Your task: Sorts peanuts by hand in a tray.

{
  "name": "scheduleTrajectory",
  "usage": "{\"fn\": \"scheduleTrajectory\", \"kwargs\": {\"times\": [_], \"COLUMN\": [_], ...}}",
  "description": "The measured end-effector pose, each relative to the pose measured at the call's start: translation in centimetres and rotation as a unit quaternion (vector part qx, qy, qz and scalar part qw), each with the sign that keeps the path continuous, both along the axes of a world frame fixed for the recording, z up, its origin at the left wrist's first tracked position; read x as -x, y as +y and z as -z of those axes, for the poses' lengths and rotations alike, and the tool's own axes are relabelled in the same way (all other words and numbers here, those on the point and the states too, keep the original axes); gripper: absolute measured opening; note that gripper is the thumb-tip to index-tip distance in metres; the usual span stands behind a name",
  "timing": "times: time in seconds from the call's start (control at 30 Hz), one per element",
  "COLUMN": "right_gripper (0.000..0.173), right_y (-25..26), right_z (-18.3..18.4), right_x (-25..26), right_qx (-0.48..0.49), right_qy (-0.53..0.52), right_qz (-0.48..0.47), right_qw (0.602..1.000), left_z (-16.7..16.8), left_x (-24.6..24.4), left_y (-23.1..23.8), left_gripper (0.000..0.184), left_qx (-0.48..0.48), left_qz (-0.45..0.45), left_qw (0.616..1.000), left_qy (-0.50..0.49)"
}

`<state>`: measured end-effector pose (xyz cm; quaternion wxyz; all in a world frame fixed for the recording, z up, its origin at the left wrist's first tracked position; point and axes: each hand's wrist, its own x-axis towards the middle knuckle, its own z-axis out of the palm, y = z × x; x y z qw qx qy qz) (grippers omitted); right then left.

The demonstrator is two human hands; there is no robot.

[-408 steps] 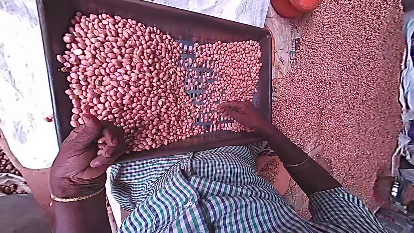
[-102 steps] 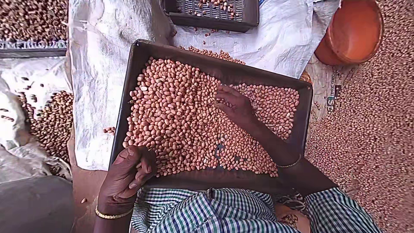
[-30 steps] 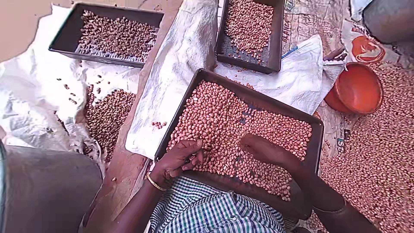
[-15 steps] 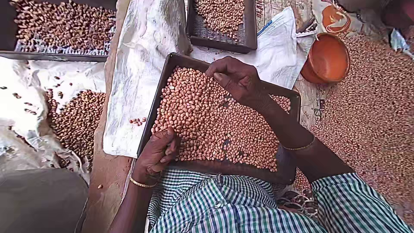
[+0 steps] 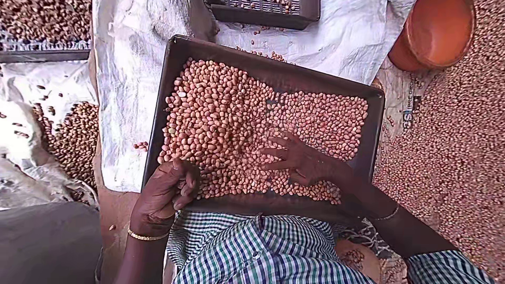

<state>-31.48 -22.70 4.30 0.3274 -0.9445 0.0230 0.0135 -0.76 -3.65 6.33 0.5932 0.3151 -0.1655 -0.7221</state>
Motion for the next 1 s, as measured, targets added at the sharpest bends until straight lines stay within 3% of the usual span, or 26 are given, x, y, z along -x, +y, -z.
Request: {"fn": "scheduleTrajectory", "kwargs": {"times": [0.07, 0.17, 0.27, 0.3, 0.33, 0.53, 0.6, 0.7, 0.8, 0.87, 0.93, 1.0], "right_gripper": [0.038, 0.026, 0.025, 0.023, 0.021, 0.018, 0.016, 0.02, 0.012, 0.011, 0.011, 0.016], "right_y": [0.3, 0.9, 1.5, 1.5, 1.3, 1.2, 0.9, 0.5, 0.7, 0.6, 0.4, 0.4], "right_z": [-1.9, -3.1, -3.3, -3.1, -3.0, -2.3, -0.5, 0.5, 0.5, -1.0, -2.5, -3.6], "right_x": [4.1, 5.4, 2.0, 1.0, -0.2, -5.2, -5.4, -6.2, -5.2, -5.0, -5.0, -4.9], "right_qx": [-0.011, -0.037, -0.316, -0.366, -0.364, -0.066, 0.001, 0.041, 0.041, -0.126, -0.357, -0.488], "right_qy": [0.035, -0.059, -0.129, -0.137, -0.143, -0.09, -0.107, -0.084, -0.101, -0.16, -0.224, -0.206], "right_qz": [0.062, 0.276, 0.464, 0.491, 0.509, 0.421, 0.404, 0.383, 0.368, 0.427, 0.474, 0.509], "right_qw": [0.997, 0.959, 0.817, 0.779, 0.767, 0.9, 0.908, 0.919, 0.923, 0.881, 0.773, 0.678], "left_z": [0.3, 0.6, 0.5, 0.4, 0.4, 0.5, 0.6, 0.5, 0.4, 0.4, 0.3, 0.4], "left_x": [-0.2, -0.3, -0.1, -0.1, -0.1, 0.1, 0.0, 0.0, 0.1, 0.2, 0.2, 0.2], "left_y": [0.1, 0.4, 0.5, 0.6, 0.6, 0.5, 0.4, 0.4, 0.4, 0.4, 0.5, 0.4], "left_gripper": [0.032, 0.034, 0.041, 0.043, 0.044, 0.041, 0.042, 0.041, 0.042, 0.04, 0.041, 0.041], "left_qx": [0.019, 0.022, -0.004, -0.011, -0.01, 0.011, 0.013, 0.017, 0.019, 0.021, 0.017, 0.023], "left_qz": [0.019, 0.011, -0.01, -0.017, -0.021, -0.027, -0.024, -0.024, -0.028, -0.032, -0.035, -0.027], "left_qw": [1.0, 1.0, 1.0, 1.0, 1.0, 1.0, 1.0, 1.0, 0.999, 0.999, 0.999, 0.999], "left_qy": [-0.001, 0.005, 0.006, 0.005, 0.006, 0.002, -0.002, -0.007, 0.012, 0.019, 0.021, 0.018]}}
